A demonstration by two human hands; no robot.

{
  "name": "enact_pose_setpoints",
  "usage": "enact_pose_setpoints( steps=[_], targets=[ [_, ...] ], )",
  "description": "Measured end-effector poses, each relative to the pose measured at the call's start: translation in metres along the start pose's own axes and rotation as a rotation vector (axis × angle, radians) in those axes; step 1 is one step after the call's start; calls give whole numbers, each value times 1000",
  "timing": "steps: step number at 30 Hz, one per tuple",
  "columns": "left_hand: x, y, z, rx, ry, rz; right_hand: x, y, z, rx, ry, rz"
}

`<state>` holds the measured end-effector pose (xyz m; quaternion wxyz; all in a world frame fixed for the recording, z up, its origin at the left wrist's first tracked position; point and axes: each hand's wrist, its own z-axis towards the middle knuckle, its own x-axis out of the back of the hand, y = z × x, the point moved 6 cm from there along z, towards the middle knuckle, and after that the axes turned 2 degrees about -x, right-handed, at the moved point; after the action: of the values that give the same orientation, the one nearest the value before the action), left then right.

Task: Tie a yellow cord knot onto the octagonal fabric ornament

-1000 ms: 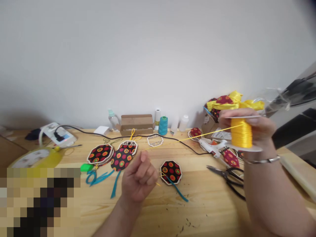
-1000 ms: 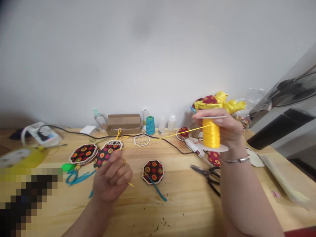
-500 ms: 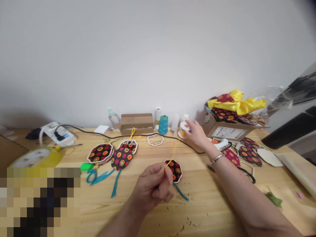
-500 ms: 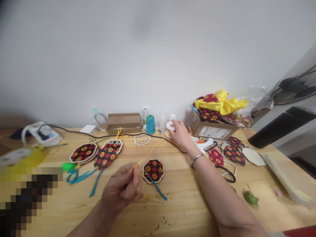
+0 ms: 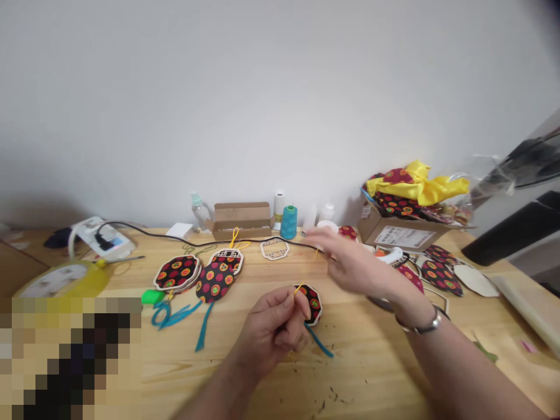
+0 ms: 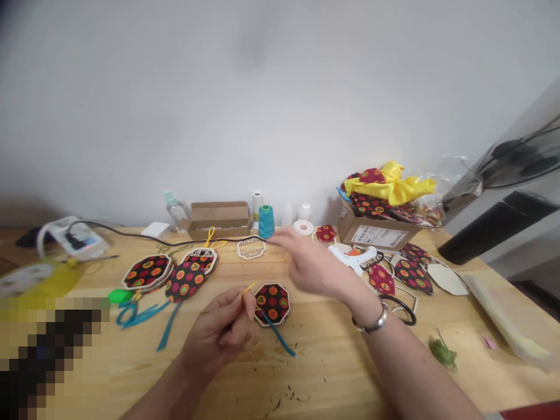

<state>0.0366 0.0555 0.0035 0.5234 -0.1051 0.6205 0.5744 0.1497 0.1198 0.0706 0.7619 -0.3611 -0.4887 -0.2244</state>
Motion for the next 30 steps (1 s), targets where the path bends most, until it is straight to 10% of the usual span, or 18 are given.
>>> enact_pose_setpoints(
  steps=[3, 13, 30],
  targets=[
    [1, -2, 0, 8, 8, 25, -19, -20, -11, 110, -248, 97],
    [6, -13, 2, 92, 95, 158, 14, 112, 10, -586, 388, 147],
    [15, -7, 6, -16, 394, 148, -4, 148, 22, -789, 365, 179]
  ],
)
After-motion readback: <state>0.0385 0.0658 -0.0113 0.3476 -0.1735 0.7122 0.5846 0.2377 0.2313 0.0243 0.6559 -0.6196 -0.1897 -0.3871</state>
